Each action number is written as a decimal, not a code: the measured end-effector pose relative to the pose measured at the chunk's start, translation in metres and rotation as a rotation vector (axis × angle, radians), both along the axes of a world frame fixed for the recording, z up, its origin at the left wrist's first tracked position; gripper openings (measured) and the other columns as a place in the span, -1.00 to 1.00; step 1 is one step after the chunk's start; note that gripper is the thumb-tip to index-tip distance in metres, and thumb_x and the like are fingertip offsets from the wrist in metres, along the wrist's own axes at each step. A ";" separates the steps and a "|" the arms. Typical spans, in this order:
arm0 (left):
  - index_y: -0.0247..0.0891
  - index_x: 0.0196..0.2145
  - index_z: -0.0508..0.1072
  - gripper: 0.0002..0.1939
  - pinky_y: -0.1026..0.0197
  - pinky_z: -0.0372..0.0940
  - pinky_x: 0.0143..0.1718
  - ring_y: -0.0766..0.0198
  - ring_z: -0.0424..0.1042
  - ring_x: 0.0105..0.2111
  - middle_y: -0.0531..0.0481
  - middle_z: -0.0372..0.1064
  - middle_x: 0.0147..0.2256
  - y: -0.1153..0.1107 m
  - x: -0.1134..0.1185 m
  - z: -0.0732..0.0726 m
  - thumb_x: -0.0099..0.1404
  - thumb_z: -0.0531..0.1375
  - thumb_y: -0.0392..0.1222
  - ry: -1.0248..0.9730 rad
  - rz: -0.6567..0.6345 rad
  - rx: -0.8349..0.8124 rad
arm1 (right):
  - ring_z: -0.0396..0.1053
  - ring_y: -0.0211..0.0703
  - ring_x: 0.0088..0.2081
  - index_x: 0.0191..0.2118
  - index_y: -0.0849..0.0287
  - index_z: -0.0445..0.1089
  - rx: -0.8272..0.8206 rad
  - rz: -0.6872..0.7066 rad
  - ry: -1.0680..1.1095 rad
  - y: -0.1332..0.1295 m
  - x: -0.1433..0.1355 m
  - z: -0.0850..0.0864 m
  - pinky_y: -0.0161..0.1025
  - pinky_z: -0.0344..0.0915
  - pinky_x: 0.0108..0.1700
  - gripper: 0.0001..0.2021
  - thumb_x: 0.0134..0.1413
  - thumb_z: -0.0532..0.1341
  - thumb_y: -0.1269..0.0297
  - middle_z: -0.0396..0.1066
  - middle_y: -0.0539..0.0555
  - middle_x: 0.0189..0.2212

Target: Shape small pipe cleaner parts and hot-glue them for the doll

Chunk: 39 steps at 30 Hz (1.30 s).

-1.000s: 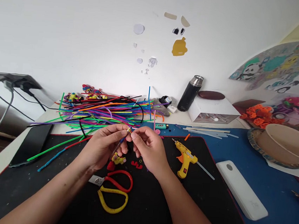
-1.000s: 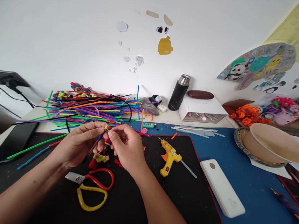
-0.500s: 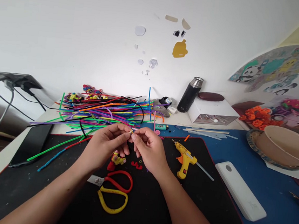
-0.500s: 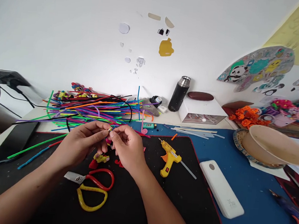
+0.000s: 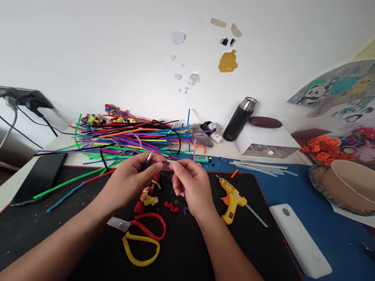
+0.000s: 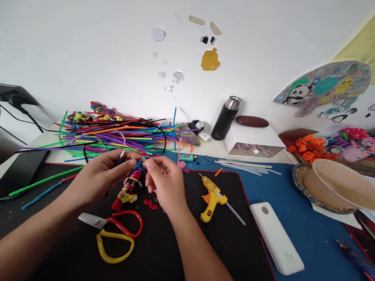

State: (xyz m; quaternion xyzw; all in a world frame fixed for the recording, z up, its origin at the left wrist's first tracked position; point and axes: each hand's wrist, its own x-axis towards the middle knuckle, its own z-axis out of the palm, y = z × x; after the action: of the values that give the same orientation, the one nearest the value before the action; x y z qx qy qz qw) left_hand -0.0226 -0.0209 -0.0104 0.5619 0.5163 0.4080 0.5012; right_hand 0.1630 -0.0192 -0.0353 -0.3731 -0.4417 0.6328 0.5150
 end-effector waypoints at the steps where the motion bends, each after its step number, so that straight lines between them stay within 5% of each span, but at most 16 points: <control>1: -0.21 -0.12 0.58 -0.55 0.33 0.09 -0.53 0.39 0.12 -0.54 0.16 0.26 -0.45 0.000 0.000 0.000 0.38 0.37 0.26 -0.015 -0.002 -0.003 | 0.20 -0.36 -0.68 -0.29 0.14 0.44 -0.005 0.007 -0.001 0.000 0.000 0.000 -0.37 0.02 -0.62 -0.64 0.22 0.39 -0.09 0.35 -0.14 -0.66; 24: -0.22 -0.37 0.53 -0.60 0.29 0.18 -0.44 0.31 0.25 -0.47 0.07 0.38 -0.45 0.001 0.001 0.011 0.33 0.37 0.19 0.115 -0.049 0.109 | 0.24 -0.33 -0.62 -0.23 0.13 0.46 0.174 0.008 -0.197 -0.005 -0.005 -0.004 -0.35 0.18 -0.54 -0.72 0.34 0.31 0.00 0.35 -0.12 -0.58; 39: -0.22 -0.32 0.51 -0.58 0.34 0.07 -0.59 0.43 0.06 -0.60 0.19 0.20 -0.54 0.000 0.003 -0.007 0.25 0.48 0.17 -0.221 0.035 -0.090 | 0.24 -0.33 -0.62 -0.25 0.12 0.43 0.165 0.046 -0.187 -0.007 -0.005 -0.001 -0.36 0.19 -0.54 -0.68 0.36 0.31 -0.05 0.33 -0.14 -0.60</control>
State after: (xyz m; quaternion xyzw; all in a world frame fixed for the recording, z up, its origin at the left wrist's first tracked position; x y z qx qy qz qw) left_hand -0.0196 -0.0206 -0.0172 0.4814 0.4853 0.4526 0.5726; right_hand 0.1582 -0.0264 -0.0365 -0.3766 -0.5469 0.5682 0.4860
